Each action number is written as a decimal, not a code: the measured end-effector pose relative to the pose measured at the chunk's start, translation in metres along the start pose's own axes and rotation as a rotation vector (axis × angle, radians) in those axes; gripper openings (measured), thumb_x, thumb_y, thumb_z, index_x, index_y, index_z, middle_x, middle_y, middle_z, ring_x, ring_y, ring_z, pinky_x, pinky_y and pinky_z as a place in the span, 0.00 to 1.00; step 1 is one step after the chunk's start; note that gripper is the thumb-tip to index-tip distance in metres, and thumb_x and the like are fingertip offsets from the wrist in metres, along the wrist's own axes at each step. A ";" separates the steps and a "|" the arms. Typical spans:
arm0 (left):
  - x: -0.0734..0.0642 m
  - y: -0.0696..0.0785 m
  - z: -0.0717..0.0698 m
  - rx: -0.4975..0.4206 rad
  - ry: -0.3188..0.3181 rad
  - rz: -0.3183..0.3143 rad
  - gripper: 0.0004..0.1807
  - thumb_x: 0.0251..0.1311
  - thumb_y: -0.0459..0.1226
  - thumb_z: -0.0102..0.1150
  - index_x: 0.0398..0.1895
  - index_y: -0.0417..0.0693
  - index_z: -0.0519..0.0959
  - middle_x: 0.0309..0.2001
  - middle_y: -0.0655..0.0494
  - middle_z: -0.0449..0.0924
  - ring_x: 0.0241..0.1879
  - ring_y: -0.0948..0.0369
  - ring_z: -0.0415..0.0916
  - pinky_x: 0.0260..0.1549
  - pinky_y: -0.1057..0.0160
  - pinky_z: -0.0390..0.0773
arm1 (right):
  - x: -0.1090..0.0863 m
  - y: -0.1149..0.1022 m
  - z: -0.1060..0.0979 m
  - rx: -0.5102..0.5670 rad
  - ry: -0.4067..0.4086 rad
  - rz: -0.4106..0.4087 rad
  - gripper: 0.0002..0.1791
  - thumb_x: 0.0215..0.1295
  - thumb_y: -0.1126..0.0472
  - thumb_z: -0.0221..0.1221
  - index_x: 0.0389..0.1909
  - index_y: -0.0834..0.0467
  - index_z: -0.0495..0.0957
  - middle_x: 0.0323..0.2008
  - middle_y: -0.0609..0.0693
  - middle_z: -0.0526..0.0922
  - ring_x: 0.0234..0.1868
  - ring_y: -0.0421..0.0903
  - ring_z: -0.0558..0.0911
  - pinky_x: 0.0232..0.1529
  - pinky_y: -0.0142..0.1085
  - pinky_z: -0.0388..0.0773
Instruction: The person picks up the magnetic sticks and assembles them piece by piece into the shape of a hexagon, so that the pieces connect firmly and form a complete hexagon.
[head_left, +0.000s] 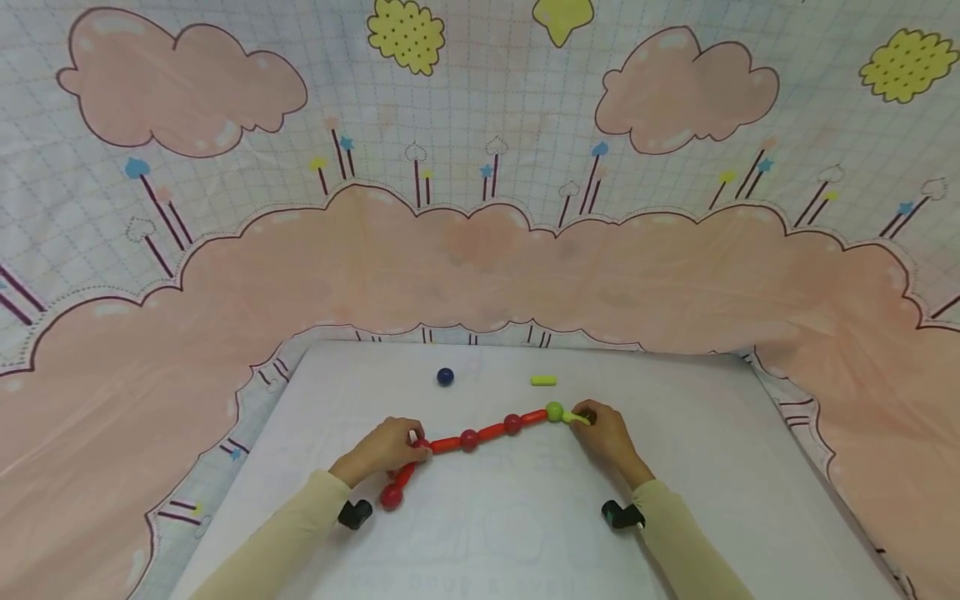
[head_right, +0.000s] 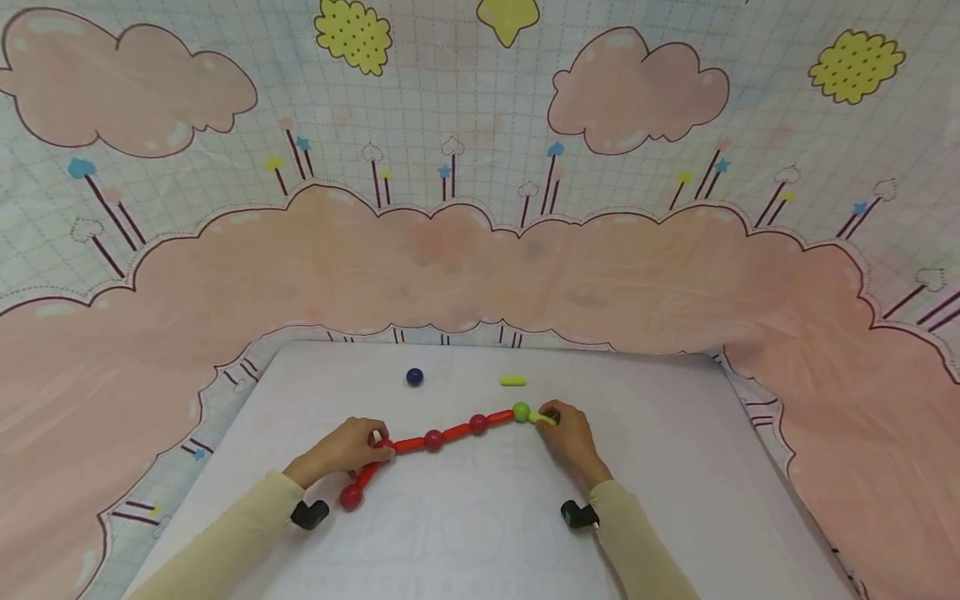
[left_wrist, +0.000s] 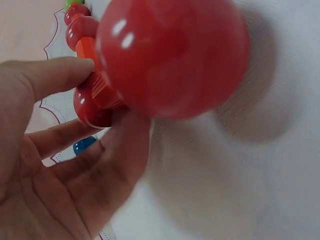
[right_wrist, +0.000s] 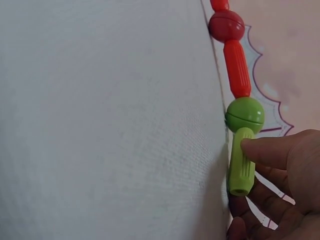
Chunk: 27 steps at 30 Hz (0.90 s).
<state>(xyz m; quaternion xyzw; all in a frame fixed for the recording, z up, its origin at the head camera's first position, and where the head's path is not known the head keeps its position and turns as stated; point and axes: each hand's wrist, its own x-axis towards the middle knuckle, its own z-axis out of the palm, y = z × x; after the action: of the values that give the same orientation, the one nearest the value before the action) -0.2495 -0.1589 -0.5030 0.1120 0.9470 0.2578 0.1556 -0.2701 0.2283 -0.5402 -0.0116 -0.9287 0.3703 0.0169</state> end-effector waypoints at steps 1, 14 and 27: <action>0.001 0.000 0.001 0.029 0.014 0.012 0.15 0.56 0.44 0.69 0.43 0.48 0.81 0.31 0.55 0.76 0.22 0.62 0.72 0.20 0.66 0.74 | 0.000 0.000 0.000 -0.001 0.001 -0.002 0.10 0.62 0.64 0.63 0.44 0.59 0.81 0.43 0.55 0.84 0.41 0.49 0.78 0.47 0.45 0.75; 0.032 0.025 0.002 0.273 -0.061 0.254 0.16 0.53 0.44 0.72 0.45 0.56 0.82 0.30 0.63 0.75 0.34 0.63 0.69 0.36 0.61 0.72 | -0.001 0.000 0.004 0.022 -0.001 -0.019 0.09 0.61 0.63 0.64 0.42 0.58 0.82 0.41 0.54 0.85 0.41 0.48 0.79 0.47 0.45 0.76; 0.041 0.023 0.006 0.141 -0.045 0.113 0.23 0.57 0.43 0.69 0.54 0.49 0.77 0.28 0.57 0.74 0.27 0.61 0.71 0.22 0.66 0.71 | -0.005 -0.005 0.008 0.045 -0.012 -0.035 0.08 0.59 0.64 0.65 0.40 0.57 0.81 0.39 0.53 0.84 0.39 0.47 0.78 0.45 0.43 0.75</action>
<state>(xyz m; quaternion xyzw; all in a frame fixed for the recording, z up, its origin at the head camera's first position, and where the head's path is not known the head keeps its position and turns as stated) -0.2821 -0.1253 -0.5053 0.1815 0.9512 0.1962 0.1540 -0.2657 0.2190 -0.5426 0.0072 -0.9202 0.3909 0.0181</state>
